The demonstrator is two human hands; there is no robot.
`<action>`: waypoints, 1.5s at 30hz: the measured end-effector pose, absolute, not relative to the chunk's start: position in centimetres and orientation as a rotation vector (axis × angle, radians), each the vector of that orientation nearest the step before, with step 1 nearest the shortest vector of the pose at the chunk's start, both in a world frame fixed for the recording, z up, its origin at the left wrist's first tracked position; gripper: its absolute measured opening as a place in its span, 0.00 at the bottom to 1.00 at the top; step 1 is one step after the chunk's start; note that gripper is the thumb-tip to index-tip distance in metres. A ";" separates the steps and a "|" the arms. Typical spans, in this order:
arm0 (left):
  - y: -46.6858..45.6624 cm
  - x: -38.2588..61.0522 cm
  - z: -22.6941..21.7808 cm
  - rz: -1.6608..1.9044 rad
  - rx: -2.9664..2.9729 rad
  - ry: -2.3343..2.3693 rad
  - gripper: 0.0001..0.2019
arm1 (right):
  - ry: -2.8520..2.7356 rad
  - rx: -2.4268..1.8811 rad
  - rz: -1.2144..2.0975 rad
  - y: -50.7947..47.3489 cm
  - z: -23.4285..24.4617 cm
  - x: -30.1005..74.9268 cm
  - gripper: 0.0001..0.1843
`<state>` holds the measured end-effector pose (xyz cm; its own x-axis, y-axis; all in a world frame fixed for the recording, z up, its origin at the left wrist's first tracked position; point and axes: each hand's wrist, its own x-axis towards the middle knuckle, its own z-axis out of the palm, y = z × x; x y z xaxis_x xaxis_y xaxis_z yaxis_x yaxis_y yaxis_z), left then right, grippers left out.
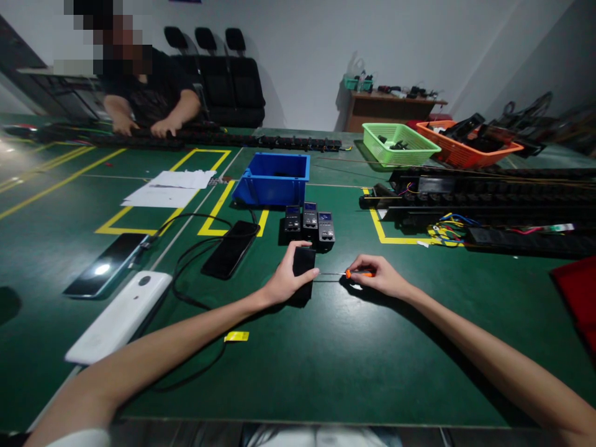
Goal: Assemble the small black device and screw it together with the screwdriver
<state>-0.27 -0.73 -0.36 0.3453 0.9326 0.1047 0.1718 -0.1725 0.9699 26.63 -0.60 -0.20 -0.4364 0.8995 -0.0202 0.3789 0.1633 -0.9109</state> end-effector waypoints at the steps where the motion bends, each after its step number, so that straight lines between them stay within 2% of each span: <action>1: -0.7 -0.3 -0.4 0.954 1.604 1.021 0.29 | -1.900 -1.206 1.249 -0.6 -0.2 26.6 0.16; 16: -0.2 -0.1 -0.4 1.055 1.329 0.923 0.30 | -1.925 -1.202 1.215 -0.7 -0.4 26.7 0.14; 45: -0.4 0.0 -0.2 1.050 1.282 0.936 0.32 | -2.065 -1.181 1.159 -0.9 -0.3 26.7 0.15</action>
<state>0.03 -0.44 -0.20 0.2751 0.9610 0.0281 -0.0818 -0.0057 0.9966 26.73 -0.88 -0.26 -0.5056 0.8628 0.0040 0.4464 0.2655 -0.8545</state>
